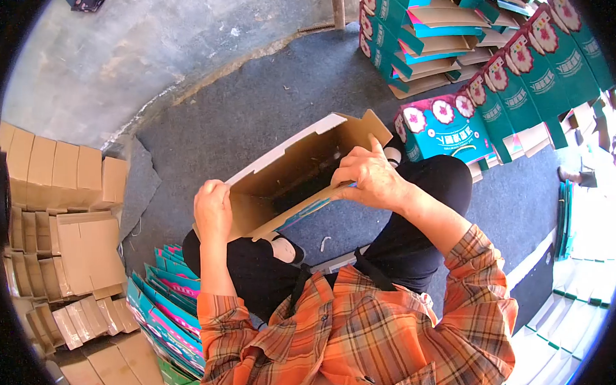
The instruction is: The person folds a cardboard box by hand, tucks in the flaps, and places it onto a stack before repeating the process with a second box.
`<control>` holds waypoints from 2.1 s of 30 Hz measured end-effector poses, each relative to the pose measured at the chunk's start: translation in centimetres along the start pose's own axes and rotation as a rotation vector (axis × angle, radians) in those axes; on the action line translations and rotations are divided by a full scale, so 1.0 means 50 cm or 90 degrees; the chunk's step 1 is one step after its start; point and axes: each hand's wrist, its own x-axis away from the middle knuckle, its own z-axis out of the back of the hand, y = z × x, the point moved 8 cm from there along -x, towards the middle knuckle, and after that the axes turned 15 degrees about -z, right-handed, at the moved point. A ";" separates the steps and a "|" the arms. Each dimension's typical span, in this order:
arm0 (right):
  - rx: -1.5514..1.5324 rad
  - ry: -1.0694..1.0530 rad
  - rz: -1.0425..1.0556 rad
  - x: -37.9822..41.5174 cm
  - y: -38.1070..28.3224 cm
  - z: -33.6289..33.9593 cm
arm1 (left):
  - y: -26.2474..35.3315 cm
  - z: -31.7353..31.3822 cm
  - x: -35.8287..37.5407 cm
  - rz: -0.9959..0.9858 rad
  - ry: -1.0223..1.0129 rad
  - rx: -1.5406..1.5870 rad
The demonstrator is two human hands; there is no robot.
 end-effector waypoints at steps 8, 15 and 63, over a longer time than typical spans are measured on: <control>-0.008 -0.048 -0.053 0.002 0.009 -0.007 | 0.038 -0.068 0.068 -0.021 -0.150 -0.020; -0.168 -0.149 -0.047 0.014 0.004 0.008 | 0.038 -0.116 0.085 0.039 -0.358 0.015; 0.105 -0.031 -0.086 -0.084 0.102 -0.098 | 0.090 -0.108 0.123 0.137 -0.054 0.014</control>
